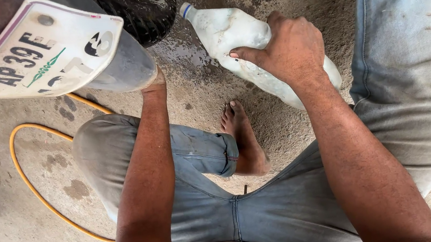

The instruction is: The person squats beside a motorcycle and pours water from a plastic bottle onto the rear tire and mudguard area. They rub the tire and surrounding parts with their hands to clean them, then stand up and move a yellow hose on the ground.

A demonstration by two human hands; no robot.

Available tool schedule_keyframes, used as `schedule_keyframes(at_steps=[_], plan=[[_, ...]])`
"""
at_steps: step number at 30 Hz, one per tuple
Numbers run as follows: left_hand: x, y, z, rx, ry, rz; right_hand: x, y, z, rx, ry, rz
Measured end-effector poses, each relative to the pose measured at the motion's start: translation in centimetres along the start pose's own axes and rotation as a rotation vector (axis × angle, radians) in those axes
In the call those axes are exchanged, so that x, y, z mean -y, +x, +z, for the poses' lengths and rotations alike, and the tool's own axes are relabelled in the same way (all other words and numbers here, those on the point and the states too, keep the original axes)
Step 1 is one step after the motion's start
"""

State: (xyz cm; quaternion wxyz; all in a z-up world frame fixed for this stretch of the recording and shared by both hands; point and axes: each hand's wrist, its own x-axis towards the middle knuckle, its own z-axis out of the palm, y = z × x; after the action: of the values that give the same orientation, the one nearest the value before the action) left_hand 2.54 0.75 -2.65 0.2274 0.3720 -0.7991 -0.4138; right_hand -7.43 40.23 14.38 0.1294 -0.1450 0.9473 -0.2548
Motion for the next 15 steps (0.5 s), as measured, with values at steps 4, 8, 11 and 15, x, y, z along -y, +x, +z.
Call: schedule_keyframes(at_steps=[4,8,11,15], plan=[[-0.6,0.6,0.0,0.016,-0.008,0.001,-0.6,0.2,-0.1,-0.025,-0.032,0.007],[-0.6,1.3,-0.3,0.023,-0.032,-0.006,-1.6,0.2,0.5,-0.059,-0.008,0.021],[-0.3,0.7,-0.8,0.007,-0.024,-0.012,-1.2,0.1,0.9,-0.001,-0.003,0.055],[-1.3,0.5,1.1,-0.004,-0.013,0.003,-0.9,0.4,0.4,-0.037,-0.006,0.042]])
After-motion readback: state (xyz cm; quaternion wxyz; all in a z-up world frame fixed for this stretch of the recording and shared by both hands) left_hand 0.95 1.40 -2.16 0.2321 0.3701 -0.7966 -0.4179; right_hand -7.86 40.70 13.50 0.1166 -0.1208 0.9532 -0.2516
